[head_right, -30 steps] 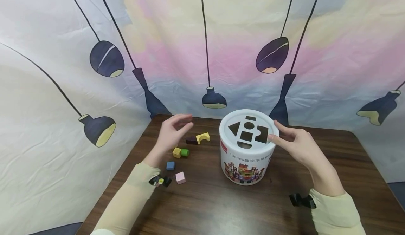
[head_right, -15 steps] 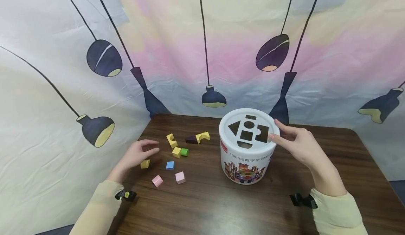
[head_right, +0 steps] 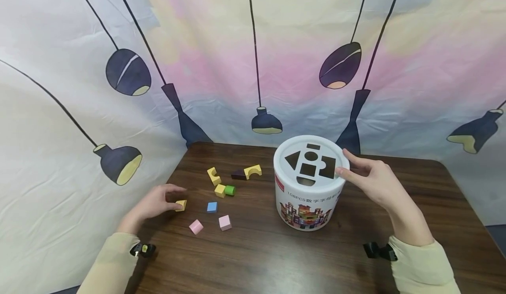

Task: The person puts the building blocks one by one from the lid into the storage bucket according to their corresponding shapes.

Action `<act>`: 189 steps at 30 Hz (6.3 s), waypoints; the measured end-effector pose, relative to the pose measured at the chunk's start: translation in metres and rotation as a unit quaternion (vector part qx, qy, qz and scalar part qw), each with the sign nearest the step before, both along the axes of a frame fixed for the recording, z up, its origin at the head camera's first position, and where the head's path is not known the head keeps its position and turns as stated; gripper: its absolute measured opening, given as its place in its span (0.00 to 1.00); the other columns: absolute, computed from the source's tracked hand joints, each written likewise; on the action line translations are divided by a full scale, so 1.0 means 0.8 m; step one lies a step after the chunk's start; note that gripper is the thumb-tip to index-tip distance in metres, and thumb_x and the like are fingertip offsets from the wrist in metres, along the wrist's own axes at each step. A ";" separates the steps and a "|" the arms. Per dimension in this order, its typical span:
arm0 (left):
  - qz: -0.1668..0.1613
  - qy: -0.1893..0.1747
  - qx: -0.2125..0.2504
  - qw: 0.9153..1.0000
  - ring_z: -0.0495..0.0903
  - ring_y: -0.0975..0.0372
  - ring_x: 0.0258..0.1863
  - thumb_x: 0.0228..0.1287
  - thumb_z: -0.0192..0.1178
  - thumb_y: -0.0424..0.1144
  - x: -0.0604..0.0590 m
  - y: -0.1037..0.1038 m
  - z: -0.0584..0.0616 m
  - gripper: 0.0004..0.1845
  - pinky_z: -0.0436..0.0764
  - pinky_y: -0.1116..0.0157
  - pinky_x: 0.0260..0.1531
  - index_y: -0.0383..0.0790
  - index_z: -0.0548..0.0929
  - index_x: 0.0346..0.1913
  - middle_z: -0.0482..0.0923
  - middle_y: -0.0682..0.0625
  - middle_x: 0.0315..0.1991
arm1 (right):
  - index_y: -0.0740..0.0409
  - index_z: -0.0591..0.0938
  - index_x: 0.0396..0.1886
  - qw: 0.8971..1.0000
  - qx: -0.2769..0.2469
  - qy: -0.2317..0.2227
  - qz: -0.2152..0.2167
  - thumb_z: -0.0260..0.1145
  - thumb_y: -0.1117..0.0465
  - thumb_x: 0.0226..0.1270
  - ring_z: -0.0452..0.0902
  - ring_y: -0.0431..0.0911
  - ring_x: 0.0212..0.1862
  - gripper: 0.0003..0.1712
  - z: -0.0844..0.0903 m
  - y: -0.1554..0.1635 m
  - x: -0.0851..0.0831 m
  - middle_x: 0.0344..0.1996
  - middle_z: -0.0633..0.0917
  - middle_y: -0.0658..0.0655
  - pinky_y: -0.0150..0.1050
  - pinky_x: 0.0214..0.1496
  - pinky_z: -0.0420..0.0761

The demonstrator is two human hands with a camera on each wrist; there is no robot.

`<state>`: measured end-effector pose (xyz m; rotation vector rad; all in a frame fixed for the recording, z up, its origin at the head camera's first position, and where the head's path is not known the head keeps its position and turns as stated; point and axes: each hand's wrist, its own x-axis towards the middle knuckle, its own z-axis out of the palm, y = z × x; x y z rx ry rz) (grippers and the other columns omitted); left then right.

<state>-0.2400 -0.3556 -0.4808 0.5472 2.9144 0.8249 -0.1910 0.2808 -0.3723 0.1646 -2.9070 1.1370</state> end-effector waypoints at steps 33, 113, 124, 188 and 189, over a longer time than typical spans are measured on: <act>-0.012 -0.032 -0.069 0.997 0.81 0.58 0.43 0.59 0.80 0.31 -0.001 0.004 -0.009 0.17 0.82 0.54 0.46 0.34 0.92 0.51 0.86 0.49 0.45 | 0.48 0.67 0.84 1.000 -0.014 -0.006 0.006 0.69 0.39 0.77 0.75 0.62 0.69 0.43 0.003 -0.002 0.002 0.72 0.75 0.71 0.51 0.57 0.79; 0.024 0.184 0.178 0.966 0.83 0.61 0.30 0.52 0.85 0.31 -0.019 0.103 0.017 0.15 0.84 0.66 0.31 0.42 0.93 0.43 0.87 0.52 0.33 | 0.46 0.69 0.83 1.000 -0.029 -0.005 -0.001 0.71 0.38 0.75 0.76 0.30 0.54 0.43 -0.003 0.000 0.002 0.66 0.82 0.67 0.28 0.48 0.77; 0.025 0.184 0.270 0.945 0.85 0.59 0.32 0.54 0.83 0.30 -0.015 0.162 0.023 0.15 0.84 0.68 0.33 0.41 0.93 0.45 0.89 0.49 0.37 | 0.47 0.71 0.81 0.998 -0.064 0.012 -0.009 0.73 0.41 0.75 0.74 0.20 0.51 0.41 -0.009 0.000 0.001 0.66 0.82 0.67 0.22 0.47 0.75; -0.206 0.146 0.370 0.894 0.84 0.68 0.38 0.62 0.79 0.31 0.021 0.402 0.124 0.11 0.88 0.66 0.39 0.36 0.91 0.46 0.87 0.49 0.43 | 0.56 0.69 0.82 0.997 0.068 -0.012 0.046 0.71 0.36 0.74 0.77 0.71 0.66 0.47 0.031 -0.001 -0.004 0.67 0.78 0.74 0.67 0.57 0.81; -0.208 0.146 0.364 0.896 0.84 0.69 0.39 0.63 0.79 0.31 0.020 0.404 0.124 0.11 0.87 0.67 0.39 0.36 0.91 0.46 0.87 0.49 0.43 | 0.56 0.69 0.82 0.997 0.067 -0.012 0.046 0.71 0.36 0.74 0.77 0.71 0.66 0.47 0.031 0.000 -0.004 0.67 0.78 0.74 0.68 0.57 0.81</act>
